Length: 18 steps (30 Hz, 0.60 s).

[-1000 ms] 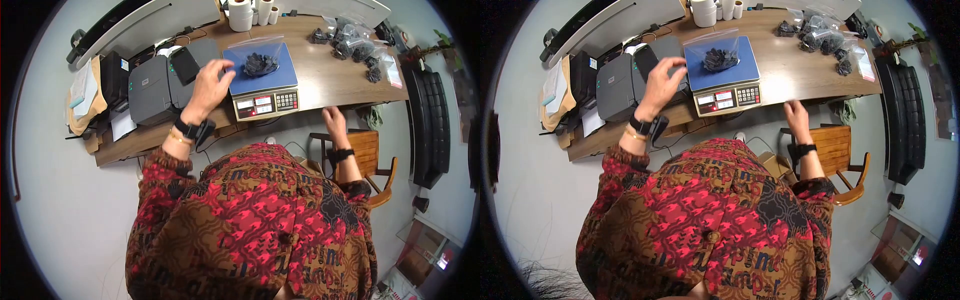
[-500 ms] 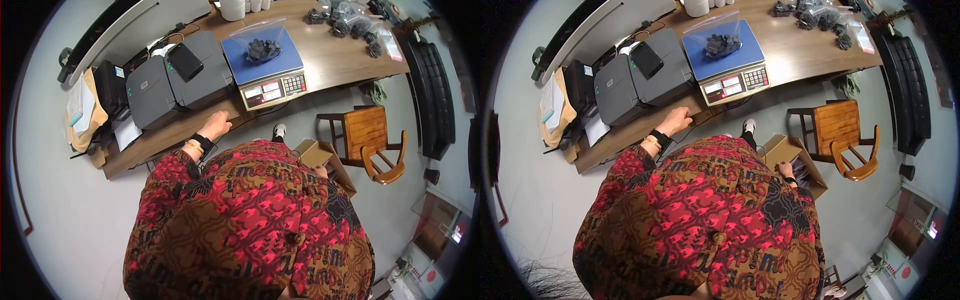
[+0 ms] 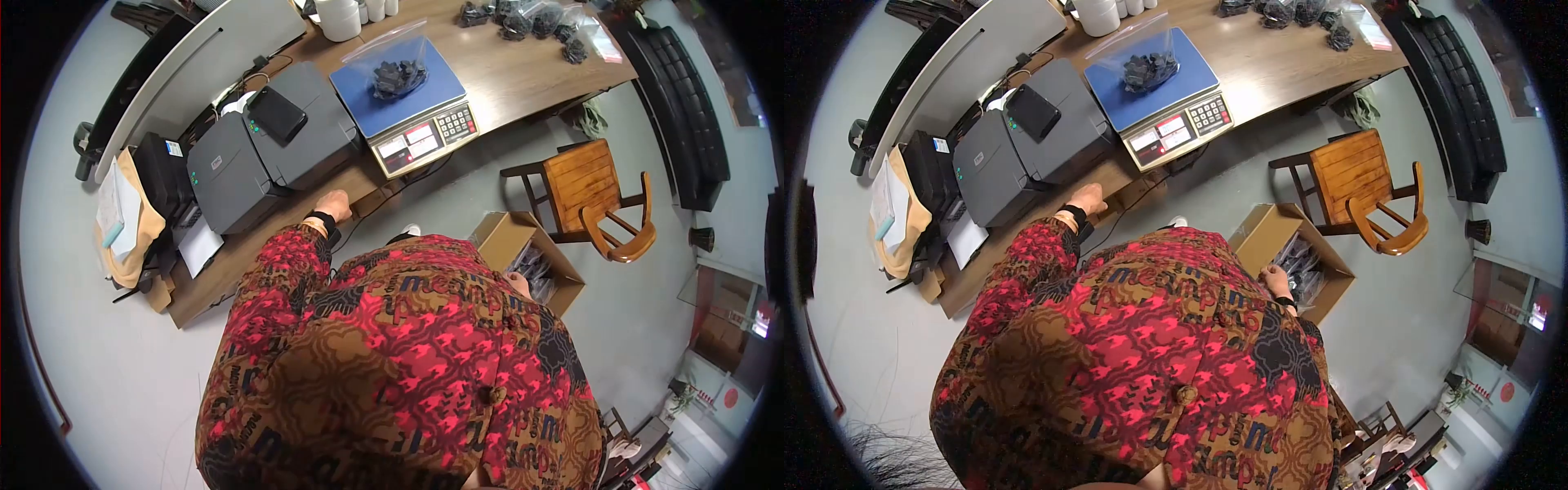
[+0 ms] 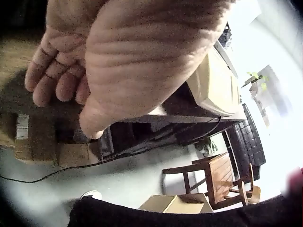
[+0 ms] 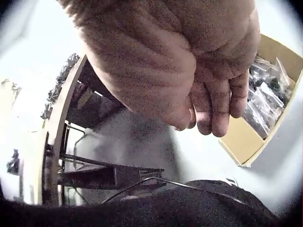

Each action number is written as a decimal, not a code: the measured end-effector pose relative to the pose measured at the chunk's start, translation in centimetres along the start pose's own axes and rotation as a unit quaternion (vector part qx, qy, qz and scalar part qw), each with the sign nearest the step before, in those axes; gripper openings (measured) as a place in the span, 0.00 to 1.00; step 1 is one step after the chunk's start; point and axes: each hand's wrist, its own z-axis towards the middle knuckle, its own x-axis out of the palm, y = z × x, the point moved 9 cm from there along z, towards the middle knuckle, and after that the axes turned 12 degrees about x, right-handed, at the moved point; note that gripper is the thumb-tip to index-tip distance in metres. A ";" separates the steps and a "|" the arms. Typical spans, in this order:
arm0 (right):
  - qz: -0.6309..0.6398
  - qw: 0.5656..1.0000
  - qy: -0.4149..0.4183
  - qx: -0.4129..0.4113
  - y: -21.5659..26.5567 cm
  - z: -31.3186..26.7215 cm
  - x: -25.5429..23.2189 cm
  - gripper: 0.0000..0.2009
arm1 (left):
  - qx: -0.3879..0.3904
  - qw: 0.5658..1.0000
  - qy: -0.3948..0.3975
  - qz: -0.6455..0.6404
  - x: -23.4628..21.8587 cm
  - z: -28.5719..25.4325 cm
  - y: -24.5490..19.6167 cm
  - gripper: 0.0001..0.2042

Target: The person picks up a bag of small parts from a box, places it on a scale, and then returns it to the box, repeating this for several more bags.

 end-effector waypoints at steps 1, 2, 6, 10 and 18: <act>0.005 1.000 -0.008 0.008 -0.9 0.2 0.0 0.11 | -0.006 1.000 0.006 0.005 0.1 0.0 0.1 0.16; 0.008 1.000 -0.018 -0.001 -1.5 0.3 0.0 0.11 | -0.001 1.000 0.012 -0.007 -0.2 -0.4 -0.2 0.15; -0.002 1.000 0.004 -0.018 -3.1 -0.2 0.5 0.11 | 0.013 1.000 -0.025 0.009 0.4 -0.1 0.2 0.15; 0.067 0.996 0.034 -0.049 -6.5 0.0 1.1 0.11 | -0.029 0.999 -0.031 -0.015 0.5 -0.7 1.3 0.16; 0.133 0.991 -0.026 0.024 -16.1 -1.8 -0.7 0.09 | -0.097 0.994 -0.011 -0.041 1.5 -1.0 4.2 0.20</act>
